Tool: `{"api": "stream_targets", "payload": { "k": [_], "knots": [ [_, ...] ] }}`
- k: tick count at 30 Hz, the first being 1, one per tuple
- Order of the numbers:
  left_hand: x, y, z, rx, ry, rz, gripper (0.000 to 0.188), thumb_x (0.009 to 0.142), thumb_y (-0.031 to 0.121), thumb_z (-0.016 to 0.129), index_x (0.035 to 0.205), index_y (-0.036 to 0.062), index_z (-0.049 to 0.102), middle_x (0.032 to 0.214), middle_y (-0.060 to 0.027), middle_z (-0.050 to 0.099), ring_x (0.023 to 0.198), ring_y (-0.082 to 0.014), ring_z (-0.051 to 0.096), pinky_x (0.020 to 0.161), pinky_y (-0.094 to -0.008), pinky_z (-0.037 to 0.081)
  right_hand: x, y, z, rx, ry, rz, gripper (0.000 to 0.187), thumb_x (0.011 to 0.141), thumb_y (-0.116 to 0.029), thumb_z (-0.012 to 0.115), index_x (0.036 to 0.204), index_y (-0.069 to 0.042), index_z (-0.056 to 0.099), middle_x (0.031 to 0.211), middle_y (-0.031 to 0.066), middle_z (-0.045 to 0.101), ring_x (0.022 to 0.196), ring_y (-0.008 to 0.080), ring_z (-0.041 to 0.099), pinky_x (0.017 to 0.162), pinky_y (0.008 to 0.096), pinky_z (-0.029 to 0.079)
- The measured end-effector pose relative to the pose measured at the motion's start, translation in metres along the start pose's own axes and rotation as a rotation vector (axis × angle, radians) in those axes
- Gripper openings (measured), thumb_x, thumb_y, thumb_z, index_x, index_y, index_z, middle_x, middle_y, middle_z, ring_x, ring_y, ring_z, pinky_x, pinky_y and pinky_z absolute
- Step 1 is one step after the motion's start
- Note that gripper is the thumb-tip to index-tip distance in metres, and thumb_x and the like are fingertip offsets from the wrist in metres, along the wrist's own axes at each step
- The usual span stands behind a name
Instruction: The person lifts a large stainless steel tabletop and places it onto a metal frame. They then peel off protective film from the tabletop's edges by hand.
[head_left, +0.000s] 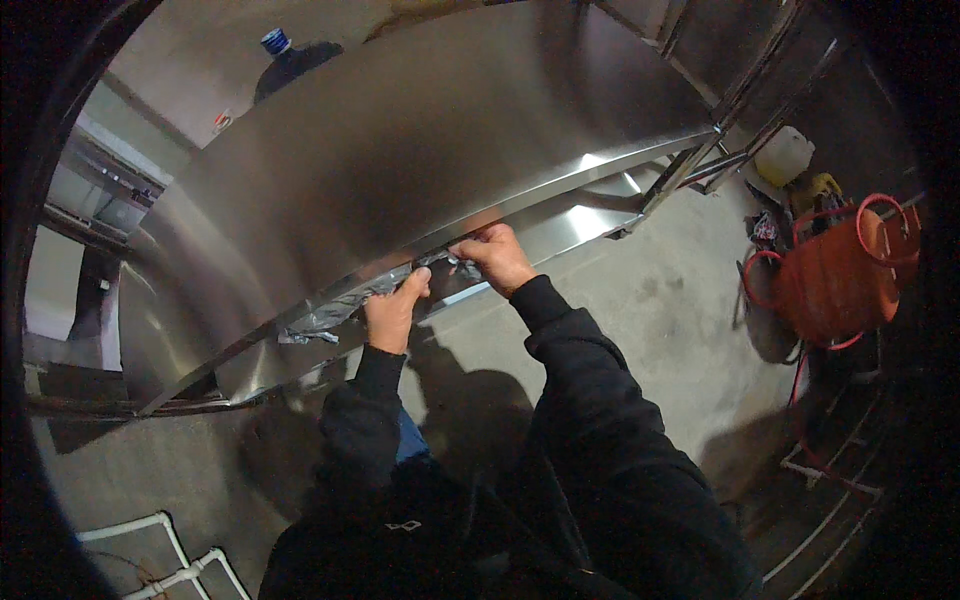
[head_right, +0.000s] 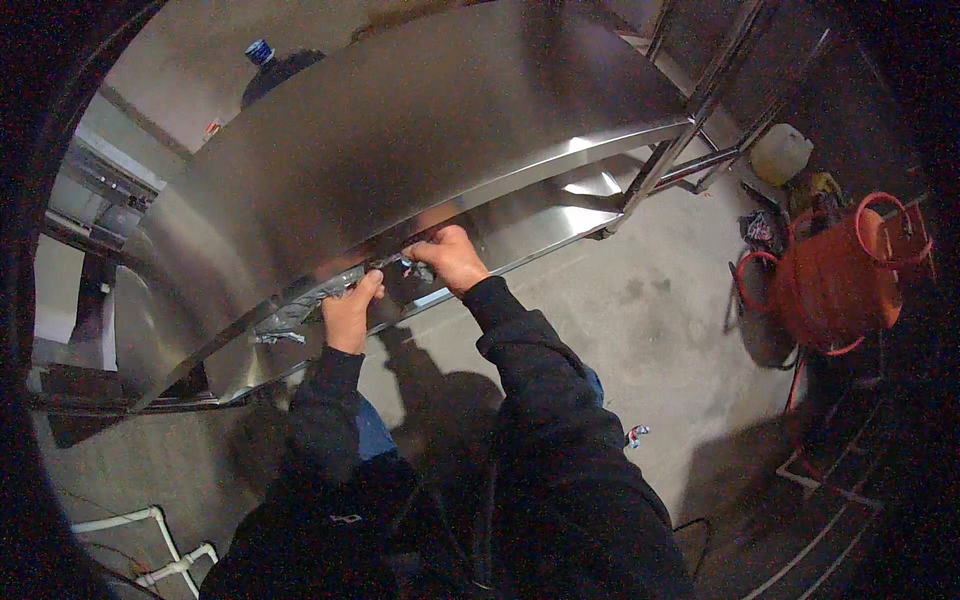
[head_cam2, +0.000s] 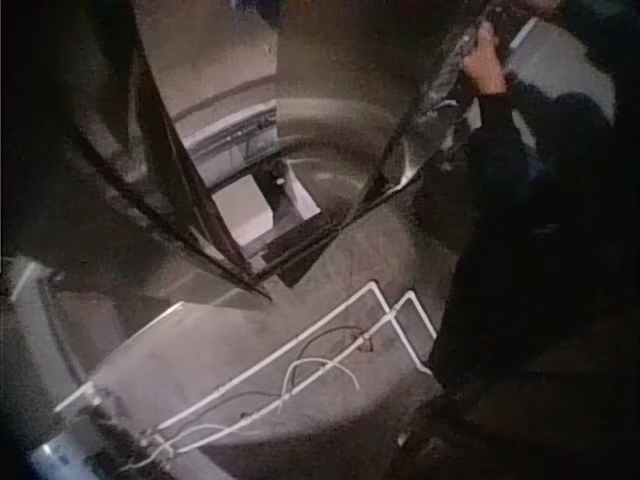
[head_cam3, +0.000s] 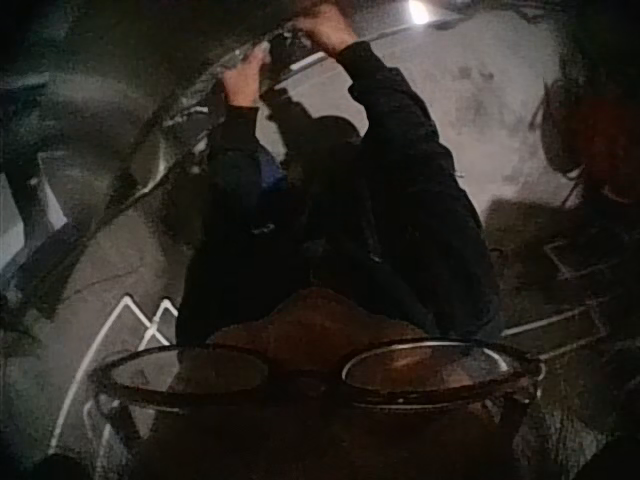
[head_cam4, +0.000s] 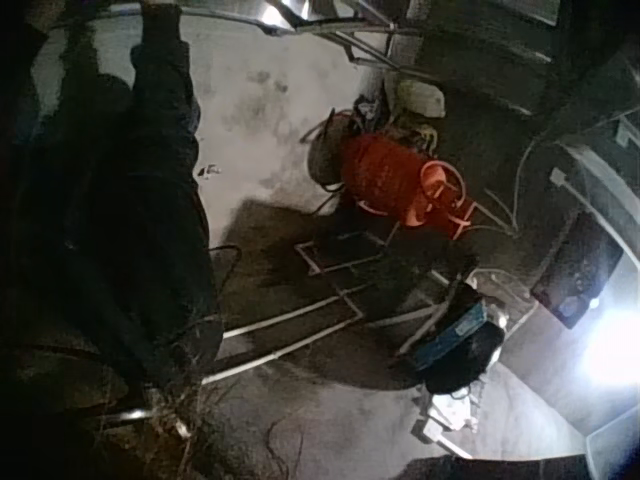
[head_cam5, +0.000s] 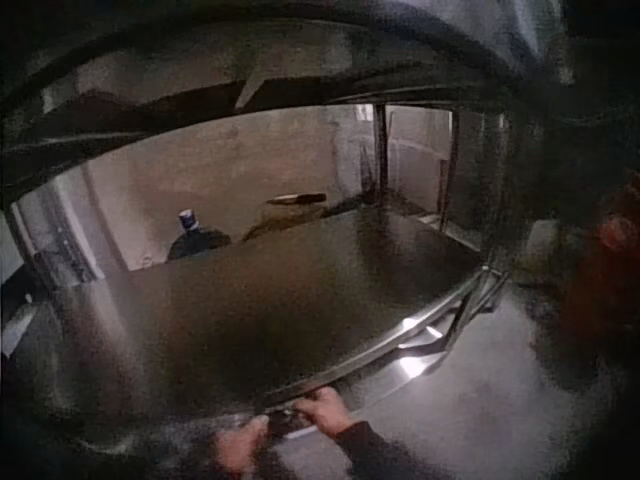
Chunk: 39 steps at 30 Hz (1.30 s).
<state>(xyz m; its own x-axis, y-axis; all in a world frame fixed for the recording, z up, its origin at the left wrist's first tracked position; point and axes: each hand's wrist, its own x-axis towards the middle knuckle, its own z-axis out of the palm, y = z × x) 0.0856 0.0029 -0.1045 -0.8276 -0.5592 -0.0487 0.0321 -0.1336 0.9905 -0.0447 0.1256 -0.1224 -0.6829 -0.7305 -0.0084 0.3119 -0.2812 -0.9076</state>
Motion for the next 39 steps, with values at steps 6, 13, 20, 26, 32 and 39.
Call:
{"api": "stream_targets", "payload": {
  "k": [6, 13, 20, 26, 32, 39],
  "knots": [
    [-0.012, 0.019, -0.006, -0.615, 0.010, 0.064, 0.025, 0.081, 0.014, 0.061, 0.102, 0.0023, 0.052, 0.098, -0.0084, 0.055, 0.086, -0.0173, 0.055, 0.077, -0.0317, 0.046, -0.013, -0.024, 0.032, 0.235, -0.079, -0.042, 0.036, 0.071, -0.021, 0.072, 0.096, 0.001, 0.056, 0.081, 0.0045, 0.058, 0.067, 0.0095, 0.053, 0.058, 0.0239, 0.042],
    [-0.013, 0.023, -0.001, -0.226, 0.161, 0.124, 0.014, 0.083, 0.012, 0.059, 0.091, 0.0008, 0.057, 0.080, -0.0046, 0.058, 0.068, -0.0144, 0.054, 0.068, -0.0299, 0.046, -0.013, -0.028, 0.053, 0.042, -0.051, -0.043, 0.023, 0.073, -0.020, 0.070, 0.082, -0.002, 0.059, 0.068, 0.0005, 0.056, 0.059, 0.0073, 0.049, 0.051, 0.0220, 0.039],
    [-0.008, 0.009, -0.013, -0.227, 0.150, 0.102, 0.011, 0.081, 0.012, 0.063, 0.084, 0.0017, 0.060, 0.077, -0.0050, 0.059, 0.068, -0.0136, 0.054, 0.064, -0.0273, 0.042, -0.009, -0.006, 0.062, 0.149, -0.099, -0.050, 0.010, 0.079, -0.011, 0.063, 0.079, -0.003, 0.058, 0.070, 0.0008, 0.056, 0.061, 0.0082, 0.050, 0.055, 0.0230, 0.040],
    [0.000, 0.005, -0.021, 0.042, 0.164, 0.124, 0.012, 0.080, 0.012, 0.062, 0.083, 0.0007, 0.061, 0.077, -0.0047, 0.059, 0.069, -0.0112, 0.053, 0.065, -0.0252, 0.041, -0.009, 0.005, 0.060, 0.161, -0.084, -0.041, 0.012, 0.078, -0.012, 0.065, 0.082, -0.004, 0.058, 0.072, 0.0012, 0.056, 0.061, 0.0092, 0.051, 0.056, 0.0235, 0.041],
    [-0.002, 0.001, -0.014, -0.060, 0.256, 0.193, 0.013, 0.081, 0.013, 0.060, 0.084, 0.0001, 0.061, 0.081, -0.0041, 0.059, 0.071, -0.0103, 0.053, 0.064, -0.0240, 0.041, -0.013, -0.017, 0.065, 0.028, -0.068, -0.040, 0.015, 0.077, -0.013, 0.066, 0.085, -0.002, 0.060, 0.075, 0.0014, 0.058, 0.066, 0.0086, 0.052, 0.059, 0.0243, 0.042],
    [-0.002, -0.003, -0.010, 0.018, 0.282, 0.200, 0.014, 0.083, 0.011, 0.056, 0.089, -0.0007, 0.061, 0.084, -0.0055, 0.060, 0.070, -0.0119, 0.055, 0.061, -0.0257, 0.044, 0.001, -0.020, 0.051, -0.182, -0.118, -0.282, 0.019, 0.073, -0.016, 0.070, 0.083, -0.001, 0.063, 0.080, 0.0029, 0.062, 0.071, 0.0096, 0.054, 0.060, 0.0249, 0.044]
  ]
}}
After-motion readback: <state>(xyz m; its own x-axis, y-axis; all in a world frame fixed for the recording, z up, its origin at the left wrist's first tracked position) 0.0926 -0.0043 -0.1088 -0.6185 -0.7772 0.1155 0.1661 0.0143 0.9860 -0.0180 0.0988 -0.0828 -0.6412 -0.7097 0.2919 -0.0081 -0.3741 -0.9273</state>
